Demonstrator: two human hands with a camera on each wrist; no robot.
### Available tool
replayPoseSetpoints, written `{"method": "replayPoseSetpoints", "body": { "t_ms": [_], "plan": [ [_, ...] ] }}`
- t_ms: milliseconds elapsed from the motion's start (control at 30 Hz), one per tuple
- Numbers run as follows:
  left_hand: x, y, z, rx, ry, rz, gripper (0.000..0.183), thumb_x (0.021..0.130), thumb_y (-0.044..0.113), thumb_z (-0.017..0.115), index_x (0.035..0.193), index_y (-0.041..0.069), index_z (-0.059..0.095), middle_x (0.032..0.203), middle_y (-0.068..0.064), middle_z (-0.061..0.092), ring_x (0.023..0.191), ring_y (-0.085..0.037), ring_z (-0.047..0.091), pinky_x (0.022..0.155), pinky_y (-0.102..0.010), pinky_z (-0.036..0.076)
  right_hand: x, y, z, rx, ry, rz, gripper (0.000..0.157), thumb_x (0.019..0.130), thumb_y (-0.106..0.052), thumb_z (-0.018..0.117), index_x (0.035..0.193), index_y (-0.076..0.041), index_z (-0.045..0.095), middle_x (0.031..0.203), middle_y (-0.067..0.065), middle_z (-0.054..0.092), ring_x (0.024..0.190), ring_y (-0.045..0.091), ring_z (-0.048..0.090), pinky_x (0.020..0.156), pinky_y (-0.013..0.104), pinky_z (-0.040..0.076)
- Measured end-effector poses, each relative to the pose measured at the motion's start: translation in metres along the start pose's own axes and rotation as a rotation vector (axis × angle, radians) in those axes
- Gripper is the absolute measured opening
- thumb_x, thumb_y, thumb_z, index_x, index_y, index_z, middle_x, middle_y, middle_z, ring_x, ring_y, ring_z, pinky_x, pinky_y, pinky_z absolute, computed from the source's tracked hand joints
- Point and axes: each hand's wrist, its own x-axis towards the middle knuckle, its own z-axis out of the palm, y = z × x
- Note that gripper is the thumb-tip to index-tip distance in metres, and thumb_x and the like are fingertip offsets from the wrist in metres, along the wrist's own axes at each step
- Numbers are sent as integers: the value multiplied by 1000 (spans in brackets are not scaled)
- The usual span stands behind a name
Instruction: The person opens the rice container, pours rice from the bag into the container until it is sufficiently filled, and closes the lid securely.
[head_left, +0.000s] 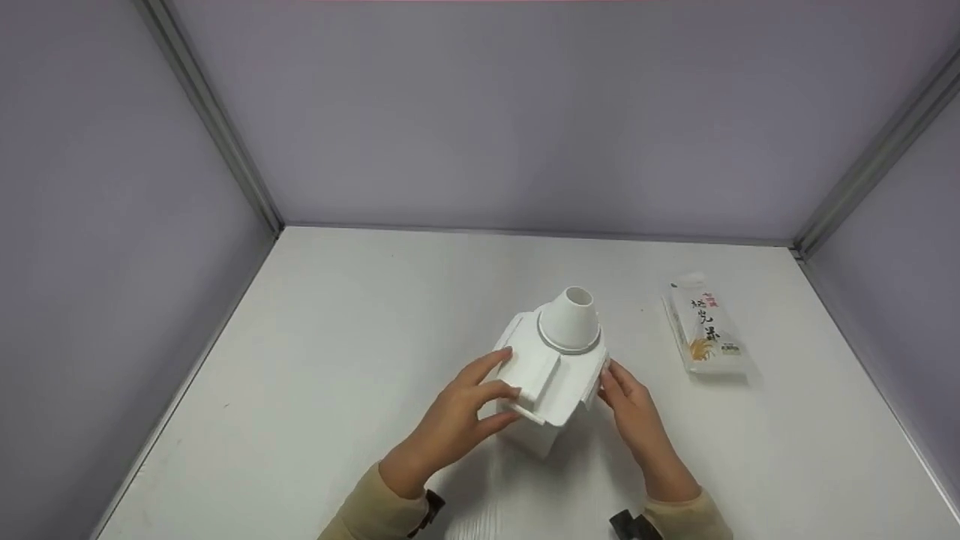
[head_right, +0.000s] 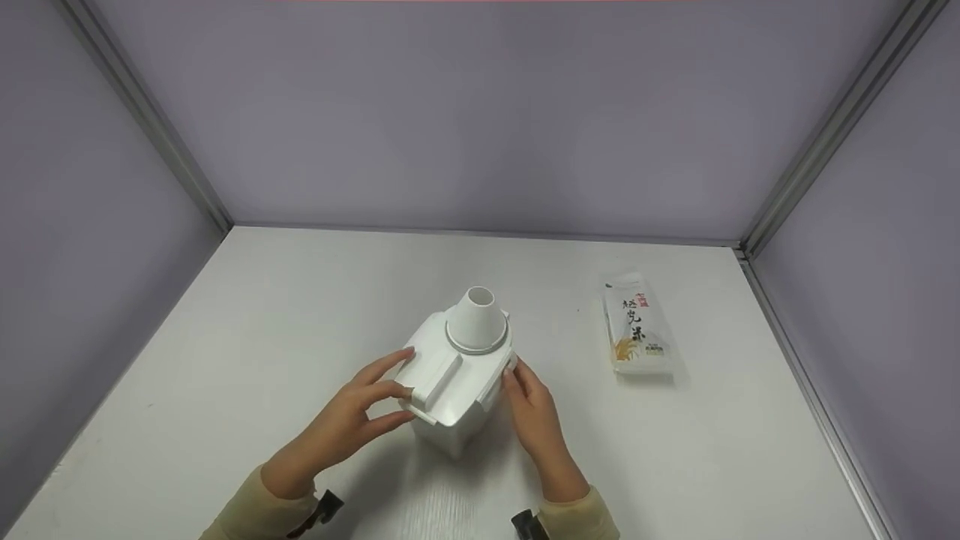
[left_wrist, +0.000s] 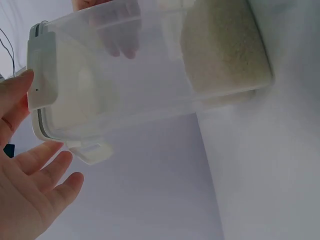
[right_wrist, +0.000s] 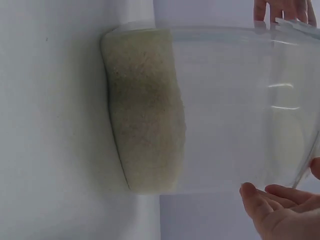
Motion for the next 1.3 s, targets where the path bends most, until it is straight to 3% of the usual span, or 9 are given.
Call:
{"method": "replayPoseSetpoints", "body": {
  "t_ms": [300, 500, 700, 1033, 1300],
  "plan": [
    [3, 12, 12, 48, 0, 61, 21, 78, 20, 76, 98, 15, 71, 139, -9, 44, 128, -27, 39, 102, -40, 37, 4, 1, -3, 128, -51, 63, 61, 102, -41, 29, 143, 4, 28, 148, 19, 27, 136, 32, 24, 108, 44, 25],
    [2, 17, 15, 46, -8, 49, 20, 79, 22, 75, 98, 17, 72, 139, -8, 46, 129, -27, 39, 102, -41, 36, 8, 3, -2, 187, -94, 48, 62, 101, -44, 32, 144, 1, 27, 148, 17, 28, 136, 31, 25, 107, 43, 25],
    [5, 19, 18, 50, -9, 11, 22, 79, 24, 75, 101, 19, 74, 139, -7, 46, 130, -27, 38, 103, -43, 35, 16, 1, -3, 234, -118, 78, 65, 100, -44, 32, 145, 2, 23, 151, 17, 21, 139, 30, 15, 110, 43, 18],
    [6, 22, 23, 75, 20, 38, 26, 80, 24, 74, 106, 21, 72, 137, -8, 47, 130, -28, 38, 101, -44, 36, 22, -3, -2, 205, -74, 86, 61, 101, -43, 30, 145, 0, 25, 149, 17, 27, 137, 31, 22, 109, 45, 23],
    [-3, 21, 25, 93, -16, 19, 33, 82, 26, 72, 115, 26, 68, 142, -7, 42, 132, -28, 34, 101, -46, 36, 3, -9, -2, 143, -92, 12, 62, 102, -35, 33, 148, -1, 10, 153, 18, 11, 140, 31, 12, 109, 47, 19]
  ]
}}
